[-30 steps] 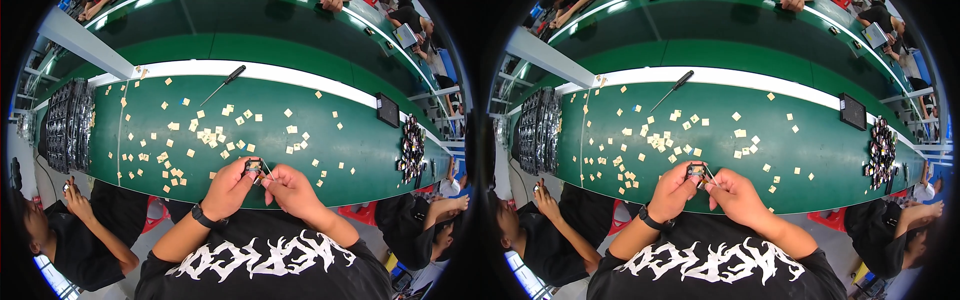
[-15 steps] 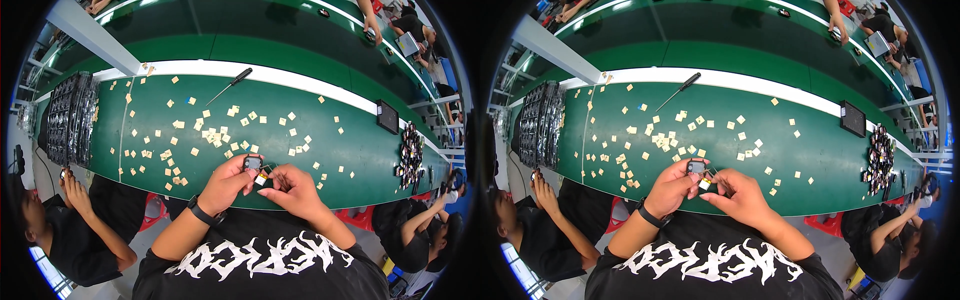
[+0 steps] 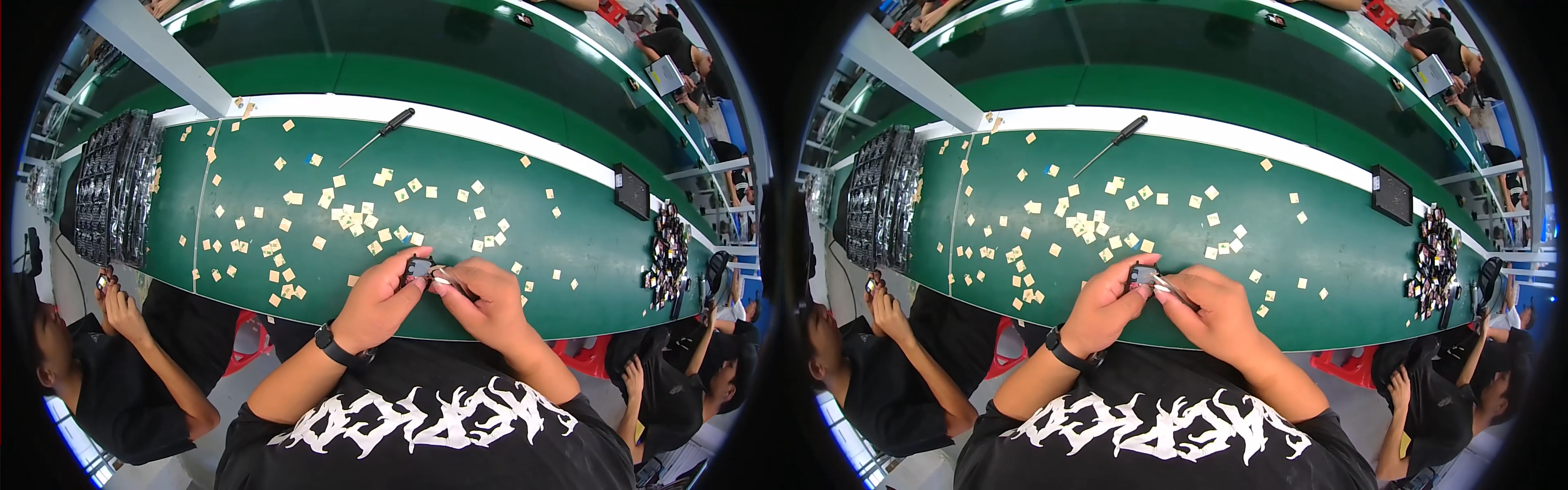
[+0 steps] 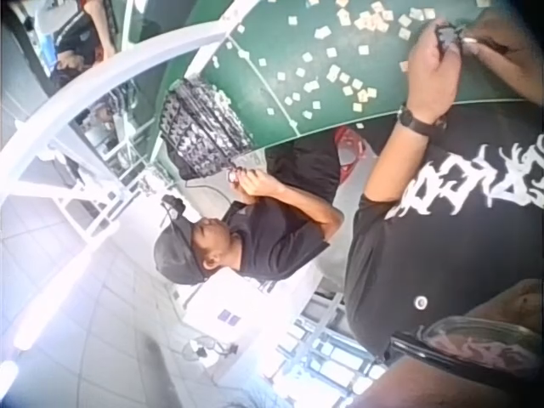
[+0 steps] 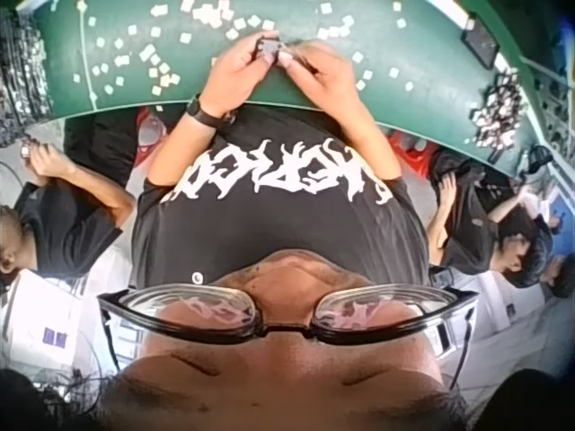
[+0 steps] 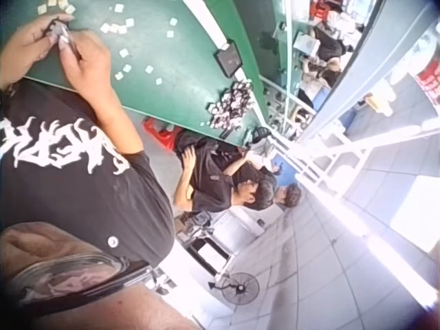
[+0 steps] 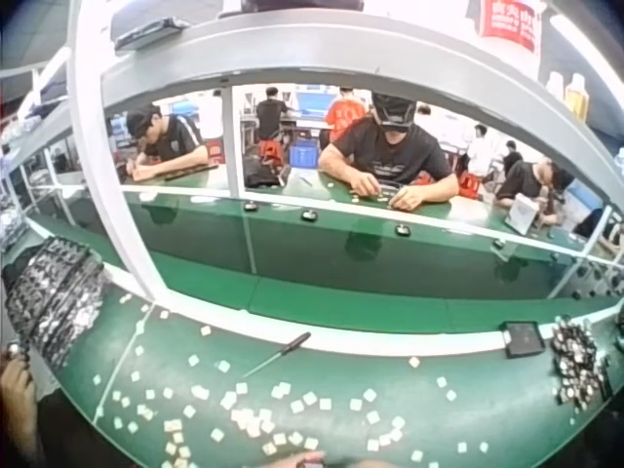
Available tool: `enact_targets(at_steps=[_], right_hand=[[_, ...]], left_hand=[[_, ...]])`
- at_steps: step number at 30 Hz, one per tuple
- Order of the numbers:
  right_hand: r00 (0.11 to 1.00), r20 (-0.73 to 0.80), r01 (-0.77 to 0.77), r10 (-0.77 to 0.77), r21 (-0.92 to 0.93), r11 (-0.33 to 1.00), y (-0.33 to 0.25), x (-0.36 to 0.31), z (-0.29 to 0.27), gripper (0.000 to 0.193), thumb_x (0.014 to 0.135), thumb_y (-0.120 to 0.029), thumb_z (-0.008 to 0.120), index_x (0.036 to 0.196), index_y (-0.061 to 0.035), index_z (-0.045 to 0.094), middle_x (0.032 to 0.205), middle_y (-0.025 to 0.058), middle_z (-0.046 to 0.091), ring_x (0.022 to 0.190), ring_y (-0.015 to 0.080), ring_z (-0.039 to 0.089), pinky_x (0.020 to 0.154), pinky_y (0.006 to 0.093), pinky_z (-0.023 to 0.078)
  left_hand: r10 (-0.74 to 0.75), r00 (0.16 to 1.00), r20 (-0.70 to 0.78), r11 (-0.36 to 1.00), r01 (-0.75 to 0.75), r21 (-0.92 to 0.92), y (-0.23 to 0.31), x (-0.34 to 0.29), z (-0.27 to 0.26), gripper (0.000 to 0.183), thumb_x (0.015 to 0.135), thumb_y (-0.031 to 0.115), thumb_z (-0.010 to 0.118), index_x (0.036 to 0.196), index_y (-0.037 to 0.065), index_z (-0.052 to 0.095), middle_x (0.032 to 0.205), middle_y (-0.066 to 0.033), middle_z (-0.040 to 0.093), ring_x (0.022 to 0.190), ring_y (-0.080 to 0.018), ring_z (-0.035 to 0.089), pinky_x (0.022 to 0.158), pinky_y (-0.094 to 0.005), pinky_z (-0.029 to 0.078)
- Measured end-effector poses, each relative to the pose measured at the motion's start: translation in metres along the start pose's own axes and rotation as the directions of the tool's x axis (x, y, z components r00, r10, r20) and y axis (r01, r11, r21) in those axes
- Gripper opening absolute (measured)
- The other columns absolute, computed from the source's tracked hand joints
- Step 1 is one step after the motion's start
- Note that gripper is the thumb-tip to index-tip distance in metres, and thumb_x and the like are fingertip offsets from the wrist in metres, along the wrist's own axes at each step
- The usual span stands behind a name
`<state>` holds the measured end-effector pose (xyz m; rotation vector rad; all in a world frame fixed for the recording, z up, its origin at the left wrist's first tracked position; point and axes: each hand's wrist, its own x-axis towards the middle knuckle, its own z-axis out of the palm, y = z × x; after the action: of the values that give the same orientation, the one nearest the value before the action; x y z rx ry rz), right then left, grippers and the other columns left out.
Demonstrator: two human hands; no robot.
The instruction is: The recorder is assembling small electronic components or containers at a factory workbench, applying labels or small parts.
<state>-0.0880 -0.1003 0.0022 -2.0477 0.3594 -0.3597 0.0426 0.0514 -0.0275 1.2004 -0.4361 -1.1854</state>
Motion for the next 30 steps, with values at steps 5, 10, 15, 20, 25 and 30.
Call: enact_targets(at_steps=[5, 10, 15, 20, 25, 30], right_hand=[[0.996, 0.017, -0.083, 0.082, 0.085, 0.993, -0.008, 0.007, -0.003, 0.013, 0.087, -0.005, 0.075, 0.099, -0.0007, 0.075, 0.074, 0.0066, 0.063, 0.061, 0.0122, 0.056, 0.055, 0.0274, 0.042], [0.995, 0.038, -0.100, 0.095, 0.142, 0.985, -0.008, 0.013, -0.008, 0.011, 0.087, -0.005, 0.076, 0.097, -0.0007, 0.075, 0.072, 0.0047, 0.061, 0.060, 0.0125, 0.053, 0.055, 0.0293, 0.041], [0.996, 0.025, -0.086, 0.084, 0.122, 0.989, -0.004, 0.009, -0.008, 0.009, 0.087, -0.005, 0.076, 0.094, -0.0006, 0.075, 0.069, 0.0036, 0.059, 0.059, 0.0105, 0.050, 0.054, 0.0287, 0.038], [0.926, 0.133, -0.376, 0.353, 0.251, 0.892, -0.015, 0.007, -0.007, 0.009, 0.085, -0.002, 0.077, 0.092, 0.0029, 0.074, 0.069, 0.0014, 0.059, 0.057, 0.0053, 0.045, 0.052, 0.0243, 0.035], [0.983, 0.093, -0.169, 0.160, 0.104, 0.980, -0.015, 0.010, -0.007, 0.011, 0.084, 0.001, 0.077, 0.094, 0.0024, 0.075, 0.070, 0.0018, 0.059, 0.059, 0.0068, 0.048, 0.053, 0.0252, 0.037], [0.986, 0.104, -0.143, 0.128, 0.147, 0.979, -0.010, 0.008, -0.001, 0.008, 0.087, -0.003, 0.075, 0.094, -0.0009, 0.074, 0.080, 0.0071, 0.063, 0.065, 0.0142, 0.056, 0.057, 0.0287, 0.043]], left_hand=[[0.116, 0.992, 0.051, 0.936, -0.126, 0.330, 0.002, -0.002, 0.002, 0.042, 0.100, 0.000, 0.052, 0.142, -0.003, 0.050, 0.105, -0.0030, 0.064, 0.090, -0.0094, 0.059, 0.084, -0.0261, 0.049], [0.138, 0.986, 0.089, 0.947, -0.158, 0.279, -0.002, -0.003, 0.000, 0.041, 0.100, 0.002, 0.051, 0.141, -0.003, 0.051, 0.105, -0.0055, 0.065, 0.089, -0.0111, 0.060, 0.083, -0.0265, 0.050], [0.114, 0.990, 0.083, 0.945, -0.134, 0.297, 0.000, -0.004, 0.000, 0.039, 0.099, 0.002, 0.049, 0.137, -0.004, 0.053, 0.107, -0.0068, 0.065, 0.087, -0.0121, 0.061, 0.081, -0.0269, 0.050], [0.160, 0.984, 0.076, 0.927, -0.176, 0.332, -0.003, -0.004, 0.001, 0.035, 0.097, 0.002, 0.048, 0.131, -0.005, 0.055, 0.104, -0.0072, 0.066, 0.085, -0.0128, 0.061, 0.079, -0.0275, 0.051], [0.240, 0.969, 0.063, 0.898, -0.246, 0.366, -0.004, -0.002, 0.003, 0.033, 0.093, 0.003, 0.052, 0.124, -0.004, 0.057, 0.092, -0.0125, 0.067, 0.078, -0.0226, 0.065, 0.074, -0.0339, 0.051], [0.230, 0.971, 0.064, 0.900, -0.237, 0.367, -0.003, -0.002, 0.003, 0.031, 0.092, 0.004, 0.052, 0.121, -0.005, 0.057, 0.092, -0.0149, 0.067, 0.079, -0.0279, 0.064, 0.075, -0.0363, 0.051]])
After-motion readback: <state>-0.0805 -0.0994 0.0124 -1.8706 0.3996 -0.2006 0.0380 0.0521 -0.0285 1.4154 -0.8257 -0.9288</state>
